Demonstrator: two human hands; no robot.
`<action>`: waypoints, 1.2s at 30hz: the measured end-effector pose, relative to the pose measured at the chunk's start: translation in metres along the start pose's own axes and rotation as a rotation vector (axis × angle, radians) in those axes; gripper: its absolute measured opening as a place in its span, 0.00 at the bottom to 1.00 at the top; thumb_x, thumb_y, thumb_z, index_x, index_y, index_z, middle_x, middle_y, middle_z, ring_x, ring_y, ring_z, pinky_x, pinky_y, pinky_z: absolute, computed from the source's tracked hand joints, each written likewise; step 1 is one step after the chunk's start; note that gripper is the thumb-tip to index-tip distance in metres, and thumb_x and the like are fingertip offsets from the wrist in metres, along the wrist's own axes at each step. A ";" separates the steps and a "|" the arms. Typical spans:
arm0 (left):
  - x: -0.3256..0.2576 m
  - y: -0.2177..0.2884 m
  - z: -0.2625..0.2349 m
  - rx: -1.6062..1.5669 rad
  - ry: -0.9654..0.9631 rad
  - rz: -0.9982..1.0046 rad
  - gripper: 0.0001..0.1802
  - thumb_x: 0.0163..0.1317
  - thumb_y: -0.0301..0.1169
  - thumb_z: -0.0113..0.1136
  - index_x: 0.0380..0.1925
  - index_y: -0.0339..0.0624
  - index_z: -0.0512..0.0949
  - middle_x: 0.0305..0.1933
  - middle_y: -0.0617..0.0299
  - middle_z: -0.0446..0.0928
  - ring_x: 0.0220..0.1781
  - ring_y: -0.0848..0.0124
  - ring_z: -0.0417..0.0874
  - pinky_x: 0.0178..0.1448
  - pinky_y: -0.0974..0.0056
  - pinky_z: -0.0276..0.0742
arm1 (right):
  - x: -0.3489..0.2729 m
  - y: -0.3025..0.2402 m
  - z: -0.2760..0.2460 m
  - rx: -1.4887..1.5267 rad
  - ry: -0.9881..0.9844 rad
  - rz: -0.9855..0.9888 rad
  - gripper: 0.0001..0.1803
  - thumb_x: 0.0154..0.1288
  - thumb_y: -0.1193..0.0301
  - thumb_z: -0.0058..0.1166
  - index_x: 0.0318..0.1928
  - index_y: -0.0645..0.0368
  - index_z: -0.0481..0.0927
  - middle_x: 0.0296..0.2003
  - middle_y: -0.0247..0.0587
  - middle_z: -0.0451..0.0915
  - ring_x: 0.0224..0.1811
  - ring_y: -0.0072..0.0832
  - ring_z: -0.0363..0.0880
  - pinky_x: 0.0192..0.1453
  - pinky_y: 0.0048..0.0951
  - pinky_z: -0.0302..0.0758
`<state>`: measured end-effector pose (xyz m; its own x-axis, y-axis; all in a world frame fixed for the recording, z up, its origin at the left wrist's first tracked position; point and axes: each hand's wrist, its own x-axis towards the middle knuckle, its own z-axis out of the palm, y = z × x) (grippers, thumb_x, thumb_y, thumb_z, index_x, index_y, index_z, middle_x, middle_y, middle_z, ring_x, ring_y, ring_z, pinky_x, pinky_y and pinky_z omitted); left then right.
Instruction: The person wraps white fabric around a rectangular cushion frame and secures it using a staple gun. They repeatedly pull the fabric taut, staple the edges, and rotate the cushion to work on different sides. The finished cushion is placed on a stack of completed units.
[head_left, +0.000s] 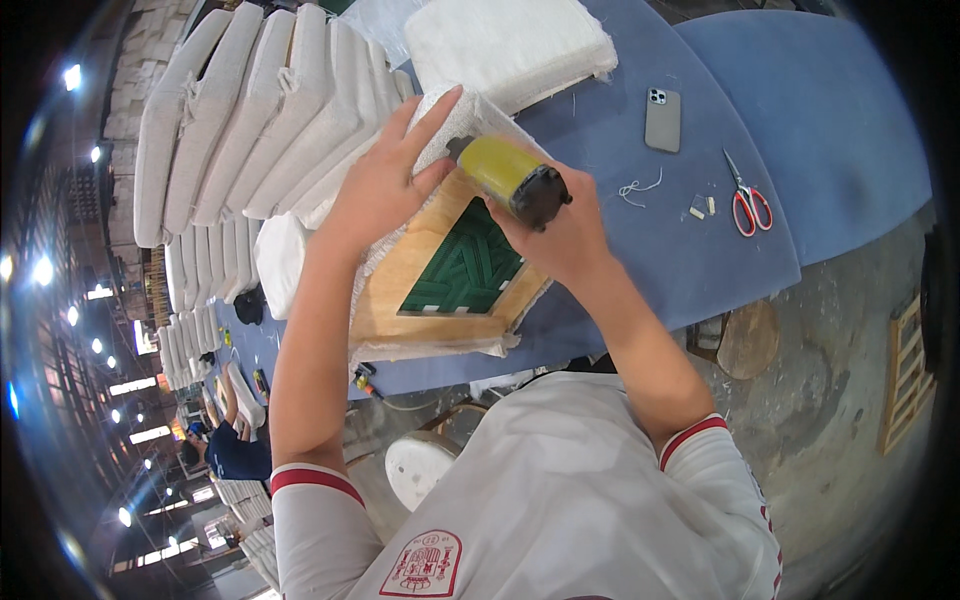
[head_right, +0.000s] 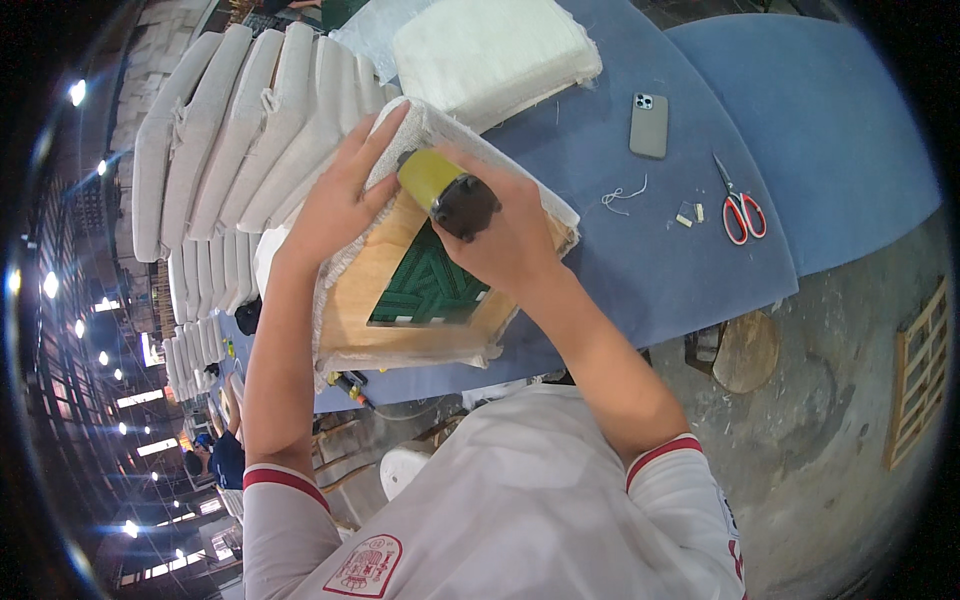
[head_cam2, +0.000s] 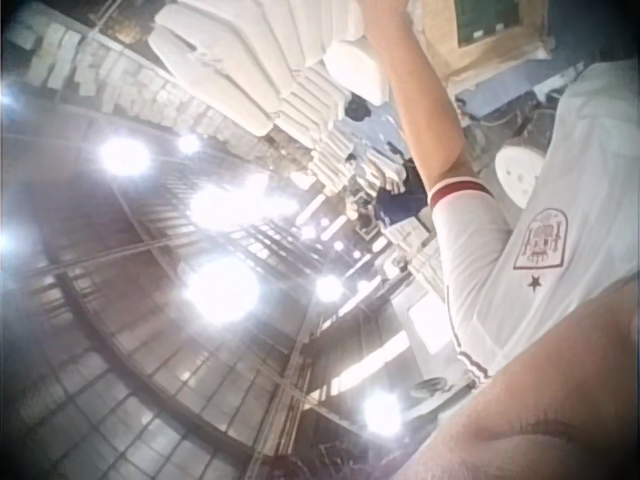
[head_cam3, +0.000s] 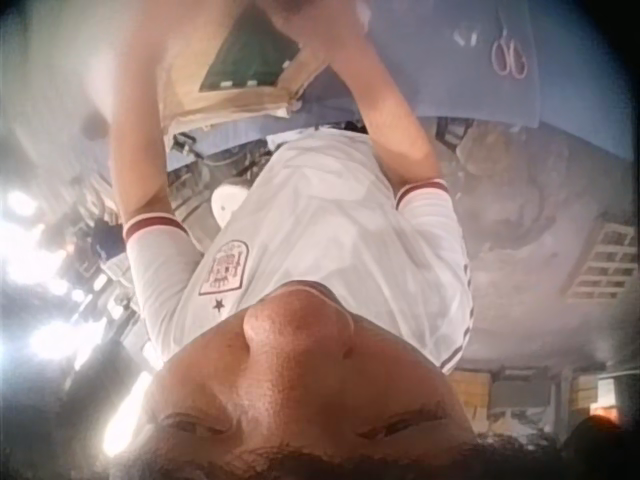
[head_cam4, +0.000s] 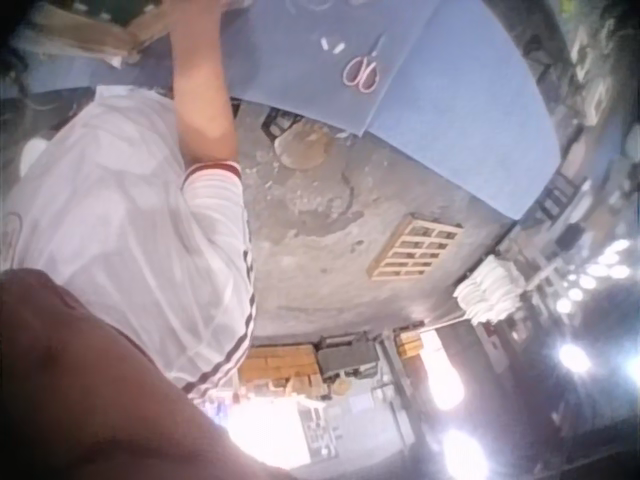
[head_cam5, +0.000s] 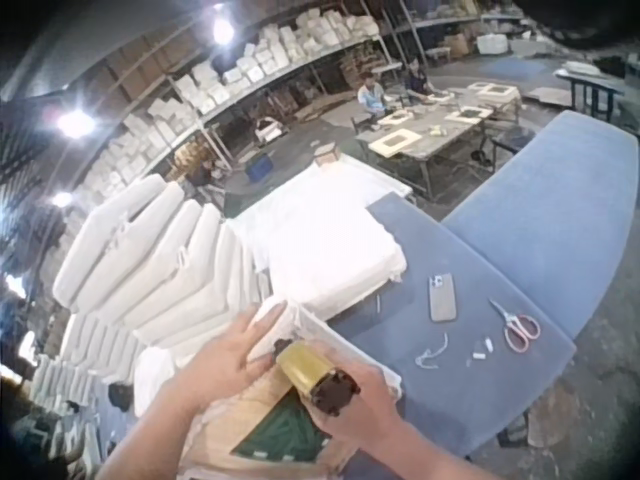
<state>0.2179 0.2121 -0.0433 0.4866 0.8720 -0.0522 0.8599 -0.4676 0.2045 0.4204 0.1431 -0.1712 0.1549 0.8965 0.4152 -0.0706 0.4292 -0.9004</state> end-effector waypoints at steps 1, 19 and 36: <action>-0.001 -0.004 0.002 0.011 0.012 0.012 0.46 0.79 0.39 0.67 0.92 0.81 0.60 0.92 0.41 0.64 0.87 0.37 0.74 0.86 0.44 0.75 | -0.001 -0.003 0.000 -0.014 -0.010 -0.010 0.37 0.61 0.80 0.78 0.73 0.55 0.87 0.49 0.50 0.95 0.48 0.40 0.95 0.58 0.35 0.89; -0.010 -0.059 0.001 -0.307 -0.061 -0.069 0.39 0.94 0.50 0.46 0.95 0.47 0.55 0.97 0.48 0.56 0.98 0.51 0.55 0.98 0.52 0.45 | -0.015 0.021 0.037 -0.073 -0.011 0.031 0.37 0.62 0.78 0.77 0.73 0.52 0.86 0.45 0.51 0.93 0.47 0.50 0.94 0.55 0.42 0.88; -0.031 -0.055 -0.006 -0.123 -0.064 0.008 0.49 0.78 0.28 0.64 0.95 0.62 0.57 0.94 0.41 0.60 0.94 0.43 0.62 0.95 0.47 0.60 | -0.010 -0.010 0.049 -0.066 -0.045 0.011 0.35 0.62 0.79 0.79 0.71 0.56 0.87 0.43 0.51 0.95 0.43 0.44 0.96 0.53 0.37 0.89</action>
<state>0.1547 0.2115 -0.0471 0.5058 0.8554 -0.1114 0.8324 -0.4500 0.3235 0.3709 0.1351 -0.1602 0.1100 0.9058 0.4093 -0.0069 0.4125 -0.9110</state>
